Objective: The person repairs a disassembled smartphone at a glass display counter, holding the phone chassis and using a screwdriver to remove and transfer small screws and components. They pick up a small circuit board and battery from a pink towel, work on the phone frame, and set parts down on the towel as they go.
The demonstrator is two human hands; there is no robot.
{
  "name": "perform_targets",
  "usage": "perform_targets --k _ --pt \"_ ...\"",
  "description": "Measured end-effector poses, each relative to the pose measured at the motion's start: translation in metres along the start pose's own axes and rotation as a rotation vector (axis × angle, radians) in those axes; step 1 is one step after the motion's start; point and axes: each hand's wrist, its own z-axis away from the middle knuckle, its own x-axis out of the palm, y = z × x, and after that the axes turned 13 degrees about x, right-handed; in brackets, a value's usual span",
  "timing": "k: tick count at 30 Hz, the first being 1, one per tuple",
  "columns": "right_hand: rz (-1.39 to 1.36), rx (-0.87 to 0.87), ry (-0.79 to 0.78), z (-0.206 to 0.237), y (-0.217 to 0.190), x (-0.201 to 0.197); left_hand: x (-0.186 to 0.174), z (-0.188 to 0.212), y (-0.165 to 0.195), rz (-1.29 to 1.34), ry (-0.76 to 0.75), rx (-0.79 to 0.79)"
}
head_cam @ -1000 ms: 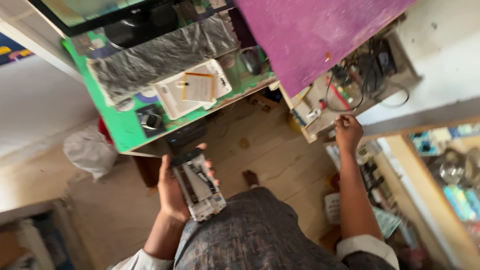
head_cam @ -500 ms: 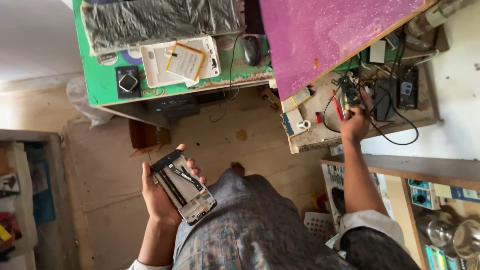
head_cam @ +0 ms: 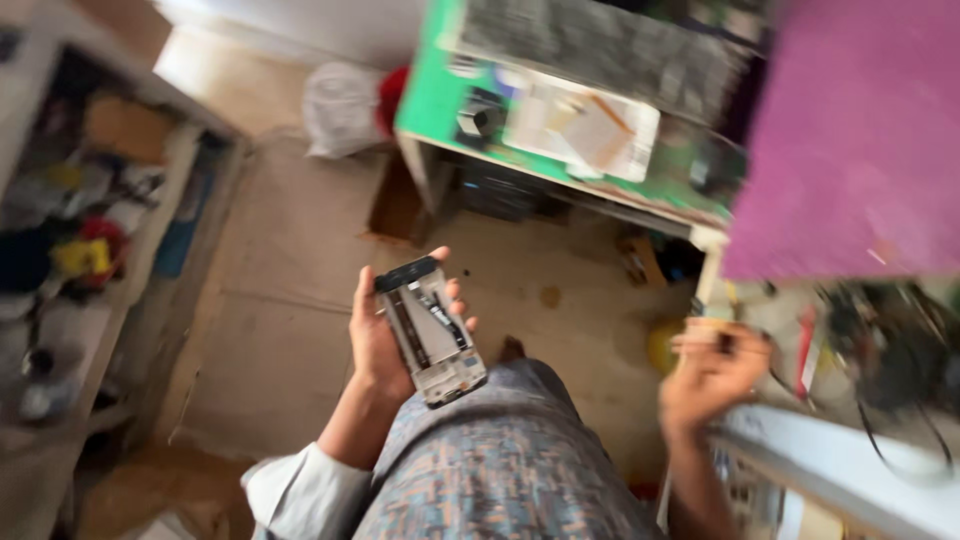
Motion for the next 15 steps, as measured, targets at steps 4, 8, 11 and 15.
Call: perform_targets --k 4,8,11,15 --pt "-0.141 0.215 -0.448 0.025 -0.082 0.166 -0.011 0.002 0.080 0.092 -0.037 0.136" --pt "-0.138 0.147 -0.768 0.039 -0.150 0.295 -0.035 0.023 0.176 0.185 -0.060 0.311" --pt "-0.049 0.043 -0.857 0.054 -0.193 0.378 -0.058 0.049 0.255 0.262 -0.054 0.407" --pt "-0.085 -0.016 -0.972 0.092 -0.234 0.491 -0.089 0.089 0.354 0.199 -0.056 0.523"
